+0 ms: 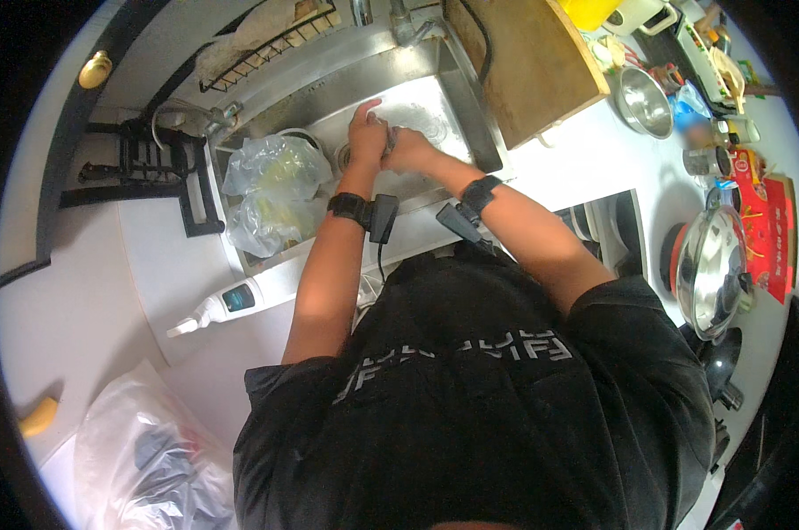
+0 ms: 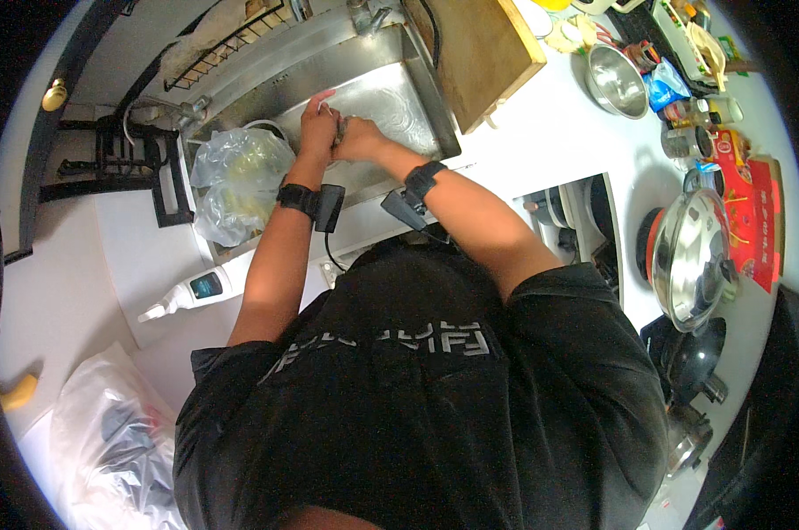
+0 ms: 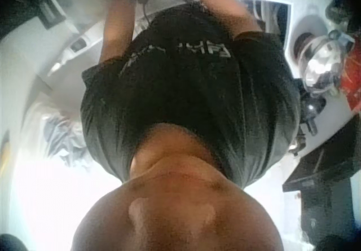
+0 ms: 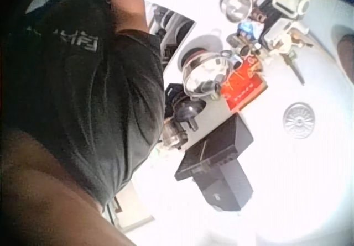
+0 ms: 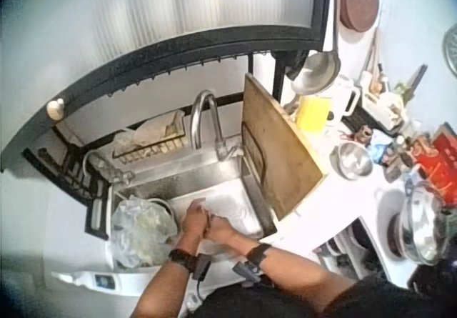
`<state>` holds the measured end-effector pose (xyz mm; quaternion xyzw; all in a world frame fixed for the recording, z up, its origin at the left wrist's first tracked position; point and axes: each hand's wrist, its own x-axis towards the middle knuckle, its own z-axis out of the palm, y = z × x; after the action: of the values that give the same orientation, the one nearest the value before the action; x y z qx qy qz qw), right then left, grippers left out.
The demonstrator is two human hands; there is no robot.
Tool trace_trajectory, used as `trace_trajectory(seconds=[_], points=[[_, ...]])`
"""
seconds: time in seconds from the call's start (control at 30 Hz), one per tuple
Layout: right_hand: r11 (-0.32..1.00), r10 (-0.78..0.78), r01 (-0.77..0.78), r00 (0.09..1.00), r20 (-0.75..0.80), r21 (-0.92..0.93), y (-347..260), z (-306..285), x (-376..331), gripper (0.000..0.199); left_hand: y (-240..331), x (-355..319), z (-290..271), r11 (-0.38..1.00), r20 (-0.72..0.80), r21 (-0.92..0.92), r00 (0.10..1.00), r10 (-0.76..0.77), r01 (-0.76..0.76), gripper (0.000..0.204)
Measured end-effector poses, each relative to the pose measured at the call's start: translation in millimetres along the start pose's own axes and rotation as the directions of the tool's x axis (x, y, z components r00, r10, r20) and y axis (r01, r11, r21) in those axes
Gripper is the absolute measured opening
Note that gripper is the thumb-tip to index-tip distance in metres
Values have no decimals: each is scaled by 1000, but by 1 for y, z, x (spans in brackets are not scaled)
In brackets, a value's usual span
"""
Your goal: The person washes a gray cloth in a kitchen sink, wrings it out, and carries it into a room with parked scooters. They then use the cloth to wipe a wet area on the tiled floor, repeatedly folding and pressing the cloth to absorb the water.
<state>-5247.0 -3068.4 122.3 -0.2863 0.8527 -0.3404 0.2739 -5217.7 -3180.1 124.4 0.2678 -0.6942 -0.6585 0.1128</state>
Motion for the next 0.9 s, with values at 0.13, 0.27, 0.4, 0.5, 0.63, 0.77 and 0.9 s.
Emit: trace_trajectory(seconds=[0.13,0.27,0.4,0.5,0.63,0.77,0.9], points=[[957,-211,194,976,-59,-217,22,38,-13,32,-76,0,1,981,-141,191,990,10,18,37],[984,2,-17,997,-80,-178,7,75,-6,41,-147,26,-31,958,-333,284,940,69,30,26],[942,117,-102,993,28,-318,9,73,-7,34,-161,26,-16,946,-455,295,890,14,136,19],[944,157,-134,986,53,-302,23,71,-5,34,-147,13,-2,891,-481,402,876,9,211,19],[963,122,-104,991,60,-250,56,68,-13,37,-112,-10,27,888,-438,295,876,-203,353,18],[983,-167,160,983,-80,-88,26,91,-7,53,-136,3,-35,941,-457,313,889,29,130,17],[954,-236,254,964,-123,162,69,49,-24,76,-78,-50,22,968,-343,-251,935,-87,-2,27]])
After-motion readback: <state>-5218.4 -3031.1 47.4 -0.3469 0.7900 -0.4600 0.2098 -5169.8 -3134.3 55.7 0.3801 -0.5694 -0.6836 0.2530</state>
